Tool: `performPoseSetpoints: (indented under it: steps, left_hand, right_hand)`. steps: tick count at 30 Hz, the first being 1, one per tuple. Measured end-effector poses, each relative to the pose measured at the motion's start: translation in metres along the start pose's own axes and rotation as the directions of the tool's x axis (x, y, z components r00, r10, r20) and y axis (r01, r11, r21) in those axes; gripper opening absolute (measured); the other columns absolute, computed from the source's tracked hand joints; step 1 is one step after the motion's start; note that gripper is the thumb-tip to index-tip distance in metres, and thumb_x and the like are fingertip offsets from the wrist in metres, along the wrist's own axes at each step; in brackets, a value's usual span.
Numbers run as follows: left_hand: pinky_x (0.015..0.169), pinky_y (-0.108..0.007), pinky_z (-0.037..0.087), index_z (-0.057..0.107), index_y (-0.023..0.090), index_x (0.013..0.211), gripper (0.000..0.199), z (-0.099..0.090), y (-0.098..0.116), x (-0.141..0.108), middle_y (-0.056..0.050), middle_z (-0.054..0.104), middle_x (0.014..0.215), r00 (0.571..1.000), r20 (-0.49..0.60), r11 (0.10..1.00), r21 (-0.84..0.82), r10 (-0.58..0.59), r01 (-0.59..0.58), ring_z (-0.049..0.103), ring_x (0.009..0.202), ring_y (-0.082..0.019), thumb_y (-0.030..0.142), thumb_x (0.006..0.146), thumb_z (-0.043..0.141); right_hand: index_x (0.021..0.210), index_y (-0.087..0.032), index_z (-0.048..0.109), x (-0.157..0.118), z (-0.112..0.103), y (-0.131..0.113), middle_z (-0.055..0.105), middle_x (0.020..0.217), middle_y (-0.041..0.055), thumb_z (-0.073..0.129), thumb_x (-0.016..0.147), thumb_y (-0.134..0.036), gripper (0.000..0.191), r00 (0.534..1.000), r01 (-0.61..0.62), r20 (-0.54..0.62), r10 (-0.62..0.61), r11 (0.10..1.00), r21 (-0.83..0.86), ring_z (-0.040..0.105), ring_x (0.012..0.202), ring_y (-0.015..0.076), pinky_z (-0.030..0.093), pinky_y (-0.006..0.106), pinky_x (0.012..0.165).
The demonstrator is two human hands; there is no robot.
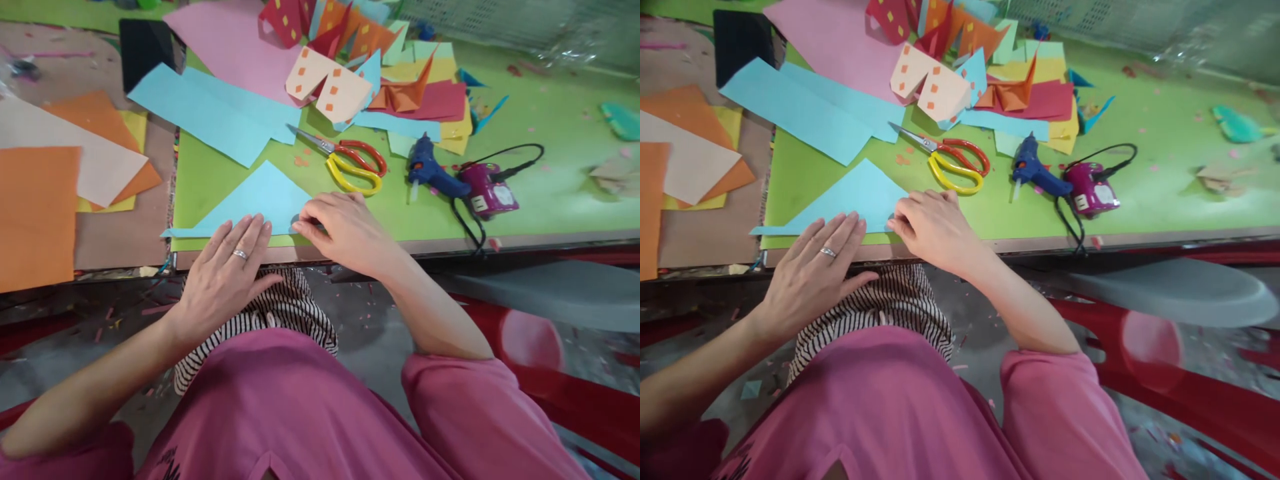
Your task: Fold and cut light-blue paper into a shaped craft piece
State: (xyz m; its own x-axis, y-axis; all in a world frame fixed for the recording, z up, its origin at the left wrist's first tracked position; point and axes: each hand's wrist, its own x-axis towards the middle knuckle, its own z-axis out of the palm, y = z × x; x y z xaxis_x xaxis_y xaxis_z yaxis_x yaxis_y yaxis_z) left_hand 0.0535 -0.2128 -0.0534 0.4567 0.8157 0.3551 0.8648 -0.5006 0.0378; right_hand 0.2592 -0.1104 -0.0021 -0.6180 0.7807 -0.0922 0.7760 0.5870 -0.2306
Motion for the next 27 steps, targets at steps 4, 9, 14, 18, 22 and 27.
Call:
performPoseSetpoints:
  steps: [4, 9, 14, 18, 22, 27]
  left_hand:
    - [0.12, -0.053, 0.04, 0.027, 0.001, 0.161, 0.08, 0.001, -0.001, -0.002, -0.027, 0.052, 0.153, 1.0, 0.004, 1.0, 0.004, 0.012, -0.012, 0.052, 0.142, -0.037, 0.042, 0.1, 0.059]
    - [0.119, -0.056, 0.041, 0.023, 0.008, 0.164, 0.086, 0.002, -0.001, -0.003, -0.028, 0.049, 0.155, 1.0, 0.027, 1.0, -0.024, 0.003, -0.002, 0.051, 0.143, -0.04, 0.046, 0.098, 0.062]
    - [0.115, -0.06, 0.043, 0.028, 0.014, 0.164, 0.085, 0.0, 0.0, -0.002, -0.029, 0.048, 0.155, 0.999, 0.039, 0.999, -0.046, 0.001, 0.001, 0.051, 0.142, -0.044, 0.045, 0.095, 0.066]
    - [0.113, -0.061, 0.045, 0.03, 0.013, 0.163, 0.085, -0.002, 0.003, 0.001, -0.031, 0.051, 0.152, 0.999, 0.035, 1.0, -0.027, -0.003, 0.004, 0.053, 0.139, -0.046, 0.048, 0.094, 0.066]
    - [0.111, -0.063, 0.046, 0.031, 0.013, 0.162, 0.089, -0.002, 0.005, 0.002, -0.032, 0.053, 0.15, 0.999, 0.036, 1.0, -0.007, 0.003, -0.003, 0.056, 0.135, -0.048, 0.053, 0.093, 0.067]
    - [0.108, -0.063, 0.048, 0.027, 0.017, 0.164, 0.091, -0.003, 0.006, 0.001, -0.03, 0.054, 0.149, 0.998, 0.063, 1.0, 0.021, 0.01, -0.012, 0.057, 0.134, -0.048, 0.054, 0.092, 0.067]
  right_hand:
    - [0.083, -0.02, 0.061, -0.005, 0.001, 0.007, 0.069, 0.091, 0.0049, 0.055, 0.102, -0.036, 0.025, 0.999, -0.019, -0.03, 0.019, 1.0, 0.009, 0.057, 0.091, 0.0223, 0.027, 0.036, 0.082]
    - [0.086, -0.021, 0.064, -0.014, 0.002, 0.014, 0.066, 0.092, 0.0055, 0.054, 0.102, -0.037, 0.025, 0.998, -0.041, -0.05, 0.041, 0.999, 0.017, 0.055, 0.093, 0.023, 0.03, 0.037, 0.084]
    - [0.087, -0.021, 0.063, -0.022, 0.003, 0.022, 0.064, 0.097, 0.0074, 0.054, 0.101, -0.037, 0.023, 0.994, -0.09, -0.056, 0.093, 0.995, 0.044, 0.055, 0.1, 0.0254, 0.033, 0.038, 0.086]
    - [0.088, -0.02, 0.061, -0.031, 0.002, 0.029, 0.064, 0.1, 0.0082, 0.055, 0.1, -0.036, 0.021, 0.986, -0.158, -0.045, 0.16, 0.986, 0.051, 0.056, 0.101, 0.0261, 0.036, 0.038, 0.086]
    - [0.09, -0.02, 0.062, -0.038, 0.0, 0.032, 0.064, 0.101, 0.0092, 0.056, 0.099, -0.036, 0.019, 0.978, -0.201, -0.053, 0.203, 0.979, 0.04, 0.055, 0.101, 0.0269, 0.038, 0.04, 0.089]
    - [0.086, -0.019, 0.063, -0.04, -0.002, 0.039, 0.063, 0.098, 0.0083, 0.059, 0.098, -0.04, 0.024, 0.971, -0.227, -0.057, 0.233, 0.969, 0.092, 0.055, 0.099, 0.0255, 0.037, 0.04, 0.09]
